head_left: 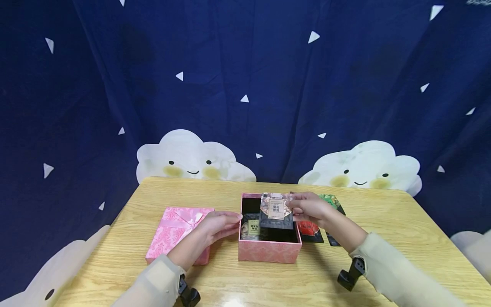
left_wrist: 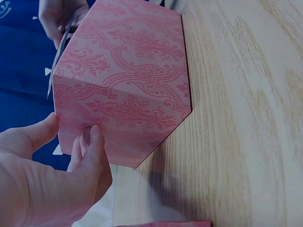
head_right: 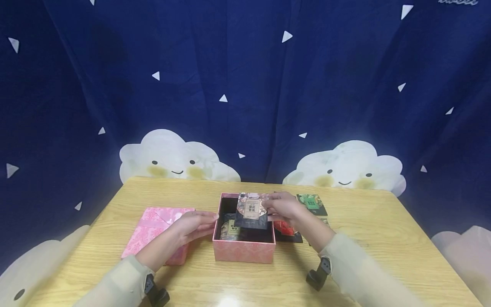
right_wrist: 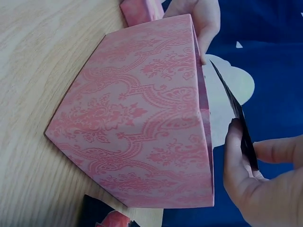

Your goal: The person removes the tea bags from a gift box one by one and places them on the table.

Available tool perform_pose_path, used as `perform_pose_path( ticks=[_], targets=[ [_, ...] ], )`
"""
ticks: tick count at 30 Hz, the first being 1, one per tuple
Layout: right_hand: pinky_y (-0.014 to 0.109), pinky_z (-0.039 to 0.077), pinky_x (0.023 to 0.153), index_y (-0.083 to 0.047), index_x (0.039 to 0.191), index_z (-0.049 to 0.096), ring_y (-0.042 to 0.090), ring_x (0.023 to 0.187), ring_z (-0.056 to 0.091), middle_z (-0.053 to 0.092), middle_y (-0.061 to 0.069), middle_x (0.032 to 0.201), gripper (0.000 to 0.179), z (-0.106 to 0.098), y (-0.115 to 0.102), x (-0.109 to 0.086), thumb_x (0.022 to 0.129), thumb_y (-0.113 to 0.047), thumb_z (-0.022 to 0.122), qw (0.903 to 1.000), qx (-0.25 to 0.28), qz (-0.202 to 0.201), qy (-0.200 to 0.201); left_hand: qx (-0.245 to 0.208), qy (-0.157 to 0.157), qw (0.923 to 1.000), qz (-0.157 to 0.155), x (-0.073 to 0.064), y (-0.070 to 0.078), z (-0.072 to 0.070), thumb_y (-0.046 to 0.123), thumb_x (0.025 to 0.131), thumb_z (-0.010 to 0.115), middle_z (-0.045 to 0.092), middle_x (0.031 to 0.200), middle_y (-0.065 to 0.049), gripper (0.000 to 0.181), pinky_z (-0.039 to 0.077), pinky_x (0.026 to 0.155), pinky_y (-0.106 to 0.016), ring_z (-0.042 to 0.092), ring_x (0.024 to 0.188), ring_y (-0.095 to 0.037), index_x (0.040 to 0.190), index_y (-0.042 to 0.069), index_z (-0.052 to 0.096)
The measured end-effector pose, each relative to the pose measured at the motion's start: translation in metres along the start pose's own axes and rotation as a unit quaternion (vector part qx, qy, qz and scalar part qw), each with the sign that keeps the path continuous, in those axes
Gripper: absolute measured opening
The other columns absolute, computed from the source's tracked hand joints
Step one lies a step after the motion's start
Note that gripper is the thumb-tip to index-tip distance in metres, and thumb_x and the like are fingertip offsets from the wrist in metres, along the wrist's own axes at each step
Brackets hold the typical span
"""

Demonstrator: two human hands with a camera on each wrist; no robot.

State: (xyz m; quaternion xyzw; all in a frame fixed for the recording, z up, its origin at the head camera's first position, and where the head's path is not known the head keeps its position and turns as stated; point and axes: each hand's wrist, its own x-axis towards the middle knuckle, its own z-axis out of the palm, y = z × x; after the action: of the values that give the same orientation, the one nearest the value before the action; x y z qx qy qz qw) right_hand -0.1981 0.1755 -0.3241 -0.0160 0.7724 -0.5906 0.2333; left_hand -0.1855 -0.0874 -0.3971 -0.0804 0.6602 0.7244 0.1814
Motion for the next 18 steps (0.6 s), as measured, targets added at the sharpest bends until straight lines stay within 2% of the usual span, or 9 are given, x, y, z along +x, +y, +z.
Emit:
perform_pose_path(
  ticks=[8, 11, 14, 16, 18],
  targets=[
    [0.014, 0.057, 0.062, 0.009, 0.125, 0.042, -0.001, 0.060, 0.046, 0.048, -0.007, 0.075, 0.037, -0.009, 0.006, -0.009, 0.097, -0.013, 0.051, 0.9996, 0.021, 0.002, 0.019, -0.002, 0.009, 1.0000, -0.003, 0.000, 0.001, 0.001, 0.002, 0.089, 0.063, 0.066, 0.095, -0.010, 0.025, 0.061, 0.087, -0.033, 0.064, 0.076, -0.010, 0.110, -0.011, 0.061],
    [0.013, 0.057, 0.063, 0.012, 0.140, 0.031, -0.001, 0.066, 0.049, 0.051, -0.005, 0.089, 0.055, -0.012, 0.009, -0.014, 0.097, -0.015, 0.052, 0.9995, 0.015, 0.000, 0.030, 0.000, 0.013, 0.9999, -0.005, 0.001, 0.000, 0.001, 0.002, 0.089, 0.064, 0.066, 0.093, -0.010, 0.023, 0.061, 0.088, -0.034, 0.065, 0.076, -0.010, 0.109, -0.010, 0.062],
    [0.012, 0.057, 0.064, 0.013, 0.144, 0.025, -0.002, 0.070, 0.050, 0.050, -0.001, 0.101, 0.061, -0.014, 0.013, -0.018, 0.097, -0.016, 0.052, 0.9992, 0.011, 0.003, 0.039, -0.001, 0.013, 0.9999, -0.006, 0.000, 0.000, 0.002, 0.002, 0.089, 0.064, 0.065, 0.089, -0.007, 0.023, 0.060, 0.088, -0.034, 0.065, 0.078, -0.011, 0.108, -0.010, 0.062],
    [0.012, 0.056, 0.064, 0.013, 0.146, 0.019, -0.002, 0.071, 0.050, 0.048, 0.000, 0.104, 0.066, -0.017, 0.015, -0.021, 0.098, -0.017, 0.051, 0.9991, 0.012, 0.004, 0.040, -0.001, 0.013, 0.9999, -0.006, 0.000, 0.000, 0.002, 0.002, 0.089, 0.063, 0.064, 0.087, -0.006, 0.022, 0.060, 0.088, -0.034, 0.065, 0.079, -0.012, 0.109, -0.010, 0.062],
    [0.012, 0.056, 0.064, 0.014, 0.147, 0.016, -0.002, 0.070, 0.050, 0.049, -0.002, 0.101, 0.067, -0.019, 0.018, -0.024, 0.098, -0.017, 0.050, 0.9993, 0.014, 0.001, 0.035, -0.001, 0.014, 0.9999, -0.006, 0.000, 0.000, 0.002, 0.002, 0.090, 0.063, 0.065, 0.090, -0.008, 0.022, 0.060, 0.088, -0.034, 0.065, 0.079, -0.012, 0.109, -0.010, 0.062]
  ],
)
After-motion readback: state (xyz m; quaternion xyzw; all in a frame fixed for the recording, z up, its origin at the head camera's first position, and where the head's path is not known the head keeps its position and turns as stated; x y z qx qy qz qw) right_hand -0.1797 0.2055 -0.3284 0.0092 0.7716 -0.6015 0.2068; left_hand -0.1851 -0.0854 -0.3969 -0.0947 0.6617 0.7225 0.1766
